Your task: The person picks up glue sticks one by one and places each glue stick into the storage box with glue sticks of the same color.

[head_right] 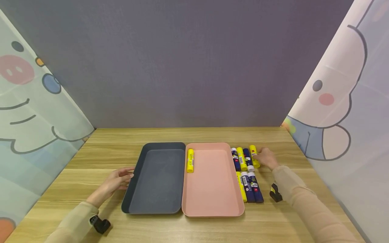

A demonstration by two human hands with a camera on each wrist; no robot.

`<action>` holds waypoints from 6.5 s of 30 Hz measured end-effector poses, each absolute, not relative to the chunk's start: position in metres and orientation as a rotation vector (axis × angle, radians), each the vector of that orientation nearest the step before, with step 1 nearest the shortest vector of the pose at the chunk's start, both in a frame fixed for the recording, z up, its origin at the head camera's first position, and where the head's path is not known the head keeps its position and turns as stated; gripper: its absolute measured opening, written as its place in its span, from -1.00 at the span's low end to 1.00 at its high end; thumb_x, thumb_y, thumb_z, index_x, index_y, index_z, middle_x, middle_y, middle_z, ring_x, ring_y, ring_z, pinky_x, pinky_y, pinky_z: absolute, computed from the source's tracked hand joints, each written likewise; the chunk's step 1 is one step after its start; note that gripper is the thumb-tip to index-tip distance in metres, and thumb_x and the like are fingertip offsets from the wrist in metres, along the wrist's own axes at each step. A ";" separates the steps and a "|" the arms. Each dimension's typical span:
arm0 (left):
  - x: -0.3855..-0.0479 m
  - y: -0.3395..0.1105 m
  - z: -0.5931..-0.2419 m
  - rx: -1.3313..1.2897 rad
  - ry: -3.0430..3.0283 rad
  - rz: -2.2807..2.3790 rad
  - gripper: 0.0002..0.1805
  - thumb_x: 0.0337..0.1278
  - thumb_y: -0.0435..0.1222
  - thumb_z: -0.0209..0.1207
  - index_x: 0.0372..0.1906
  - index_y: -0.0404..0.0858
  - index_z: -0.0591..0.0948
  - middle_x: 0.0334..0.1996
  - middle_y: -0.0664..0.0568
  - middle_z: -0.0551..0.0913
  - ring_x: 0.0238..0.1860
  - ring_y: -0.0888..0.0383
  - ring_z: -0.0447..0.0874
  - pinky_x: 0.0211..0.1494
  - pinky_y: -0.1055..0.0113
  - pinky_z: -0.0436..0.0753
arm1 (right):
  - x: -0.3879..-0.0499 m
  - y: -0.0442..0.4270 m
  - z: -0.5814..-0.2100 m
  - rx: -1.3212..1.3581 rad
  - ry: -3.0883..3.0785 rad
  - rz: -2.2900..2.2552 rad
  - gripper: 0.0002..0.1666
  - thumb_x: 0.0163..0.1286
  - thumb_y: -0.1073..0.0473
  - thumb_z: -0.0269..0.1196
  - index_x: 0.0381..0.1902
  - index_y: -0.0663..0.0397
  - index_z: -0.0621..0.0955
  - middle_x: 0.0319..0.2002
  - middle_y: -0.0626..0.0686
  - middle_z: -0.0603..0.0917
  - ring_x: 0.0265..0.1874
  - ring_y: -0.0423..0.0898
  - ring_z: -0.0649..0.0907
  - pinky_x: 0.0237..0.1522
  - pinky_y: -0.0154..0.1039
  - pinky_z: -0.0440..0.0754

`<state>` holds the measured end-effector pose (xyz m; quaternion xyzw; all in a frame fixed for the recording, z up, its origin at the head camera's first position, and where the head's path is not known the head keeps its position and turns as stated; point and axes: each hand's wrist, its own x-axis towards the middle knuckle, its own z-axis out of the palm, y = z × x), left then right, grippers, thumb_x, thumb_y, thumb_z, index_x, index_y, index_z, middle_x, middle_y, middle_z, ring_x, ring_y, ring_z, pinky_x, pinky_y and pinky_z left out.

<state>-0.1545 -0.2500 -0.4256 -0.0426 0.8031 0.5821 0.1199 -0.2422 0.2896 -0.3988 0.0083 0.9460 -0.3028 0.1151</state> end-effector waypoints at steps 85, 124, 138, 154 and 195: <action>-0.155 -0.250 -0.426 -0.141 2.351 1.706 -0.52 0.19 -0.35 -0.02 0.20 -0.43 0.27 -0.01 -0.33 0.43 -0.19 0.00 0.57 -0.25 0.13 0.57 | -0.240 0.278 -0.384 0.027 2.718 -1.094 -0.43 0.23 0.27 0.00 0.01 0.75 0.25 -0.21 0.46 0.49 -0.41 -0.07 0.53 -0.43 -0.31 0.52; -0.156 -0.249 -0.425 -0.176 2.344 1.718 -0.52 0.18 -0.35 0.00 0.19 -0.44 0.28 0.00 -0.33 0.42 -0.21 0.03 0.57 -0.24 0.14 0.57 | -0.231 0.219 -0.355 0.027 2.465 -1.261 -0.32 0.32 0.14 0.02 0.23 0.49 0.13 0.12 0.47 0.27 0.00 0.25 0.42 -0.08 -0.04 0.49; -0.156 -0.248 -0.425 -0.188 2.351 1.709 -0.52 0.18 -0.35 0.00 0.19 -0.43 0.28 0.00 -0.33 0.42 -0.21 0.03 0.57 -0.24 0.13 0.57 | -0.222 0.192 -0.351 0.024 2.349 -1.420 -0.35 0.31 0.20 0.04 0.24 0.45 0.14 0.12 0.44 0.28 -0.07 0.14 0.50 -0.12 -0.12 0.53; -0.155 -0.249 -0.425 -0.160 2.331 1.713 -0.51 0.20 -0.34 -0.02 0.21 -0.43 0.25 0.02 -0.34 0.40 -0.20 0.03 0.57 -0.23 0.13 0.57 | -0.223 0.160 -0.361 0.022 2.312 -1.478 -0.40 0.29 0.26 0.06 0.19 0.51 0.19 0.08 0.43 0.33 -0.07 0.17 0.50 -0.13 -0.13 0.53; -0.155 -0.250 -0.424 -0.126 2.322 1.724 -0.50 0.18 -0.34 0.00 0.20 -0.45 0.24 0.01 -0.36 0.39 -0.20 0.02 0.55 -0.22 0.13 0.57 | -0.234 0.126 -0.399 0.118 2.414 -1.318 -0.53 0.20 0.20 0.17 -0.01 0.45 0.46 -0.14 0.23 0.55 -0.39 -0.11 0.54 -0.34 -0.30 0.55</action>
